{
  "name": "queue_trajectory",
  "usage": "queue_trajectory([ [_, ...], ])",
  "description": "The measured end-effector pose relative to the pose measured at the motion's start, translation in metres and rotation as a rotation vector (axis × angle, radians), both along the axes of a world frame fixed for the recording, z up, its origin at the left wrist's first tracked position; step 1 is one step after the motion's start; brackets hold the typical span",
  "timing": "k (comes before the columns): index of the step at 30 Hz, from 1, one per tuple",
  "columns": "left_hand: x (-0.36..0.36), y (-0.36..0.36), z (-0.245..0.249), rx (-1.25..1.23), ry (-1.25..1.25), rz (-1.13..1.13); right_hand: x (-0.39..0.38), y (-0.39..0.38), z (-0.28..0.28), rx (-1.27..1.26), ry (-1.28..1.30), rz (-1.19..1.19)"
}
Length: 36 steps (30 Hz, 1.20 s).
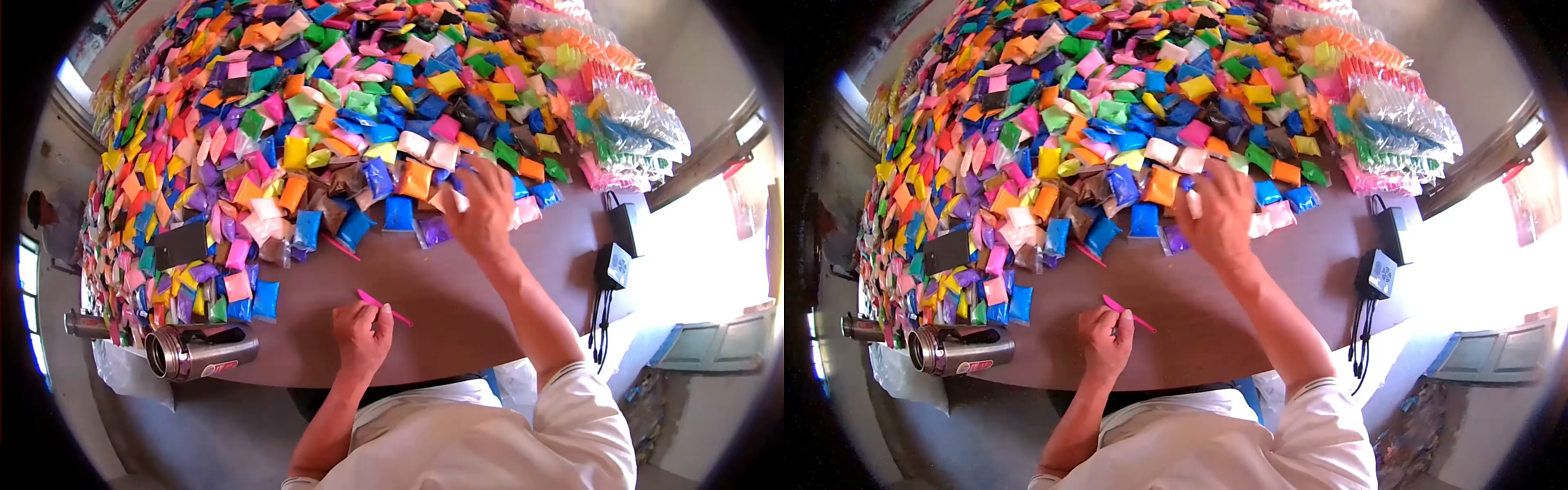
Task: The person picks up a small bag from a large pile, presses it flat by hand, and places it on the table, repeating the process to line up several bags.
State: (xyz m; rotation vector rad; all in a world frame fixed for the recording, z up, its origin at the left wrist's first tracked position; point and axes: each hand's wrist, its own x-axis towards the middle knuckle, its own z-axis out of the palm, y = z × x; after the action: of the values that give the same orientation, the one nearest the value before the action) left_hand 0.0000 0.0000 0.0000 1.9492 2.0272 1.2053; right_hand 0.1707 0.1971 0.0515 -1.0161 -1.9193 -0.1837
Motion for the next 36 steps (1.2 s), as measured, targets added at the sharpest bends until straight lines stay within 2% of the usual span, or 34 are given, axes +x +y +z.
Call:
queue_trajectory([
  [2, 0.015, 0.014, -0.006, 0.01, -0.092, -0.023, 0.031, 0.007, -0.013, -0.06, -0.07, -0.186],
  [3, -0.018, -0.013, 0.01, -0.004, -0.071, -0.03, 0.004, -0.023, -0.02, -0.123, -0.08, -0.278],
  [7, -0.012, -0.009, 0.005, 0.025, -0.15, -0.061, 0.013, -0.029, -0.052, -0.213, -0.156, -0.29],
  [9, -0.015, -0.01, 0.005, 0.041, -0.177, -0.073, 0.009, -0.03, -0.052, -0.239, -0.011, -0.258],
  [10, -0.017, -0.01, 0.007, 0.038, -0.187, -0.073, 0.006, -0.032, -0.046, -0.083, -0.046, -0.271],
  [11, -0.017, -0.01, 0.007, 0.035, -0.199, -0.071, 0.004, -0.034, -0.046, -0.082, -0.049, -0.278],
  [13, -0.018, -0.011, 0.007, 0.034, -0.237, -0.066, -0.003, -0.043, -0.045, -0.208, 0.152, -0.073],
  [14, -0.019, -0.012, 0.005, 0.032, -0.27, -0.055, -0.006, -0.052, -0.045, -0.217, 0.15, -0.074],
  [15, -0.02, -0.012, 0.001, 0.02, -0.272, -0.05, -0.016, -0.069, -0.03, -0.515, 0.423, 0.012],
  [16, -0.021, -0.014, -0.002, 0.018, -0.373, -0.047, -0.022, -0.084, -0.022, -0.817, 0.697, 0.095],
  [17, -0.022, -0.015, -0.004, 0.018, -0.477, -0.041, -0.024, -0.094, -0.026, -0.914, 0.846, 0.275],
  [19, -0.024, -0.016, 0.0, -0.012, -0.526, -0.064, -0.043, -0.118, -0.039, -0.972, 1.106, 0.63],
  [21, -0.027, -0.016, 0.0, -0.046, -0.573, -0.079, -0.061, -0.15, -0.021, -1.203, 1.188, 0.664],
  [24, -0.026, -0.015, -0.002, 0.056, -0.63, -0.129, -0.061, -0.167, -0.035, -1.329, 1.075, 0.704],
  [26, -0.028, -0.016, -0.002, 0.014, -0.611, -0.124, -0.05, -0.17, -0.043, -1.438, 0.999, 0.78],
  [30, -0.023, -0.015, 0.0, -0.009, -0.529, -0.114, -0.035, -0.149, -0.018, -1.562, 0.865, 0.819],
  [32, -0.025, -0.014, 0.007, -0.024, -0.501, -0.133, -0.027, -0.131, -0.013, -1.67, 0.512, 0.716],
  [34, -0.024, -0.015, 0.01, -0.052, -0.47, -0.15, -0.03, -0.118, -0.013, -1.632, 0.414, 0.769],
  [36, -0.019, -0.011, 0.011, 0.036, -0.485, -0.102, -0.031, -0.115, -0.018, -1.585, 0.322, 0.816],
])
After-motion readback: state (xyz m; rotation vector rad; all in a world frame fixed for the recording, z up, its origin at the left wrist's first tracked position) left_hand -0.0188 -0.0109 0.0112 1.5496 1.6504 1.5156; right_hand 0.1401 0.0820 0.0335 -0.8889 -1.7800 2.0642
